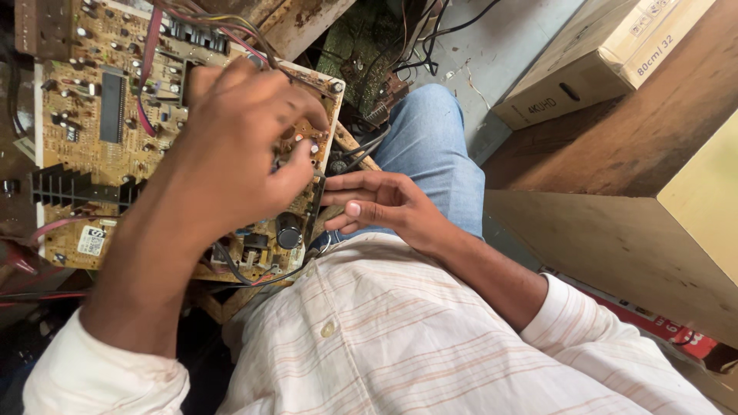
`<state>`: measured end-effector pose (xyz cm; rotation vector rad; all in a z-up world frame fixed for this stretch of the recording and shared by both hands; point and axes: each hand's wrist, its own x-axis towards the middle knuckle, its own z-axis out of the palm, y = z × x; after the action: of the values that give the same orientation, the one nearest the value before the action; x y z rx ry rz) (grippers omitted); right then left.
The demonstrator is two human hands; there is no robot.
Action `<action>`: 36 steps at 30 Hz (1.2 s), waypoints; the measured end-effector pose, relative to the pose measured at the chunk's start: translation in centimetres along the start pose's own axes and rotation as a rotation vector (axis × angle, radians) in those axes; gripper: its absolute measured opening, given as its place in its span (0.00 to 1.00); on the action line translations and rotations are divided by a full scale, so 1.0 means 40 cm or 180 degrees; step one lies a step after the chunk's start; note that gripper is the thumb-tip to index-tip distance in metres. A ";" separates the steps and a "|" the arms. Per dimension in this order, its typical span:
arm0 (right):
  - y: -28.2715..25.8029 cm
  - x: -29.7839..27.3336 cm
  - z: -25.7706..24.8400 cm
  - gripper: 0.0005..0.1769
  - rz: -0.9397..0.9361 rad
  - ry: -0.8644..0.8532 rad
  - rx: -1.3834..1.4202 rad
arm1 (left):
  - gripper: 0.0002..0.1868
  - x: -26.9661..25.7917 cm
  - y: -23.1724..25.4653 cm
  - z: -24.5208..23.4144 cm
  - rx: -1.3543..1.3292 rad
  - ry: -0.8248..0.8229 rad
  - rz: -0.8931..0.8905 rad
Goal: The person is repairing a circuit board by scraping the surface with a screwdriver, testing components with a multimeter, and replacing a capacitor. They handle the board, multimeter probes, and a new capacitor.
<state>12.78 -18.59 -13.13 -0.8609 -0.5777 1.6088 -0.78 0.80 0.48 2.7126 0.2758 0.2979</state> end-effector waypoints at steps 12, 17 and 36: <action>-0.001 -0.006 -0.001 0.33 -0.0053 -0.0068 0.0099 | 0.25 -0.020 0.032 0.011 -0.0935 0.0020 -0.0256; -0.001 -0.007 0.003 0.34 -0.0026 -0.0072 0.0085 | 0.14 -0.020 0.036 0.007 -0.0702 0.0077 -0.0271; -0.050 -0.040 0.035 0.22 -0.0673 0.0600 -0.0537 | 0.08 -0.019 0.086 0.015 -0.0383 0.0509 0.0200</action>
<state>13.00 -19.59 -10.39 -1.0284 -0.6538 1.2854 -0.84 -2.69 1.22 2.5857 0.2103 0.5337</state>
